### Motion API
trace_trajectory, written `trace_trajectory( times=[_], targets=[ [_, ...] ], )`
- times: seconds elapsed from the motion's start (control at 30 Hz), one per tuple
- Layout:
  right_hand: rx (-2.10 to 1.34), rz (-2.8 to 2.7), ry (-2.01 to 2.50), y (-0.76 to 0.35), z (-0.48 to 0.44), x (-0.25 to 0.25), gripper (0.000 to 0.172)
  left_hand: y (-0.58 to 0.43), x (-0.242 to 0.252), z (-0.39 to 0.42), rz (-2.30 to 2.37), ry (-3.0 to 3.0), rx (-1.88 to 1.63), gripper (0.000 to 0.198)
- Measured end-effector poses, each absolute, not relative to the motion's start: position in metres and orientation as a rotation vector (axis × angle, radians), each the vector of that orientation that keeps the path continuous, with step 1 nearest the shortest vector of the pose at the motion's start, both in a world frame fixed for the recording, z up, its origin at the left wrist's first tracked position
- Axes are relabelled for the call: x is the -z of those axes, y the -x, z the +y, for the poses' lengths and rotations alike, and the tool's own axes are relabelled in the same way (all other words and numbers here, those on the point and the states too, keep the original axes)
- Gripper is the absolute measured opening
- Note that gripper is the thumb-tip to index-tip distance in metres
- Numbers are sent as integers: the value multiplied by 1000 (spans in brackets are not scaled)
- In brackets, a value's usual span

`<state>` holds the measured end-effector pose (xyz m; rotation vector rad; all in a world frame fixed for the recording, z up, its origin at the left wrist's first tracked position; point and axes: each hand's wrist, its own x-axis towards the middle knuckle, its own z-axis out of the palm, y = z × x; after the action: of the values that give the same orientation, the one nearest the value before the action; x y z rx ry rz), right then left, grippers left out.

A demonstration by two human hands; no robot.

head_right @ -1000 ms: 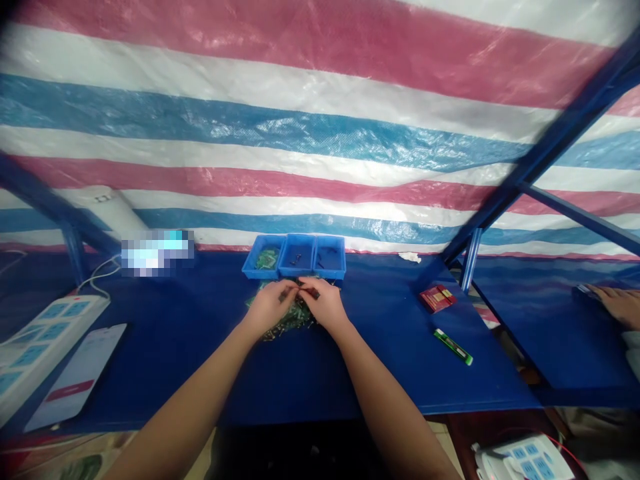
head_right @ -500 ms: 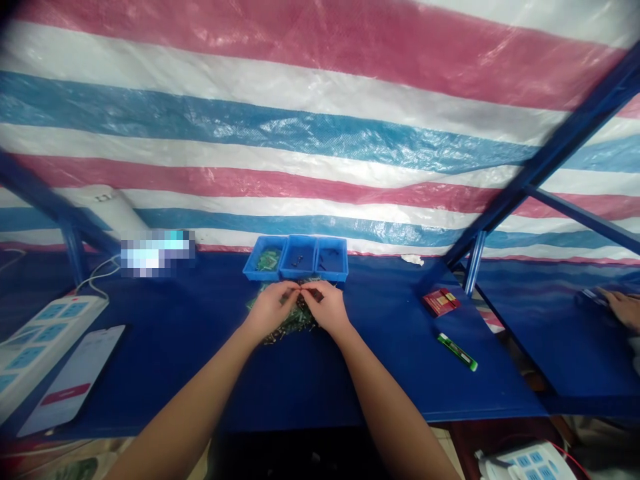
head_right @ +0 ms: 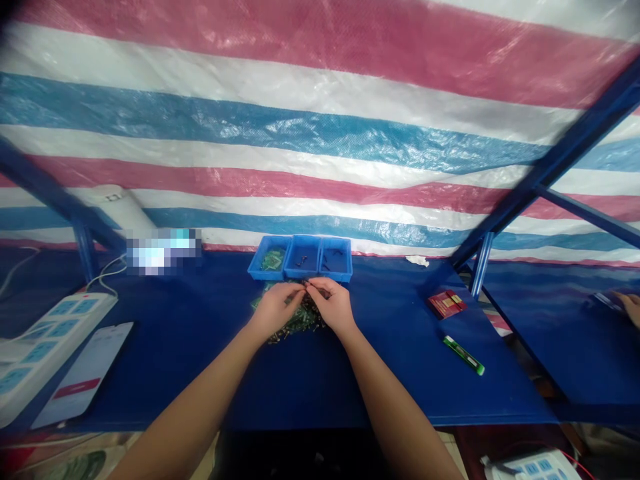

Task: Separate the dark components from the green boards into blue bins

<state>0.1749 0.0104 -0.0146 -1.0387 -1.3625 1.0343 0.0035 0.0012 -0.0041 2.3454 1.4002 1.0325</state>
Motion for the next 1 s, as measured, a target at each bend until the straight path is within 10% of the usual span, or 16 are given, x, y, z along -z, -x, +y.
trace_trajectory(
  times=[1.0],
  targets=[
    [-1169, -1306, 1032, -177, 16, 15, 31, -1, 8, 4, 1360, -2353, -1126, 20]
  ],
)
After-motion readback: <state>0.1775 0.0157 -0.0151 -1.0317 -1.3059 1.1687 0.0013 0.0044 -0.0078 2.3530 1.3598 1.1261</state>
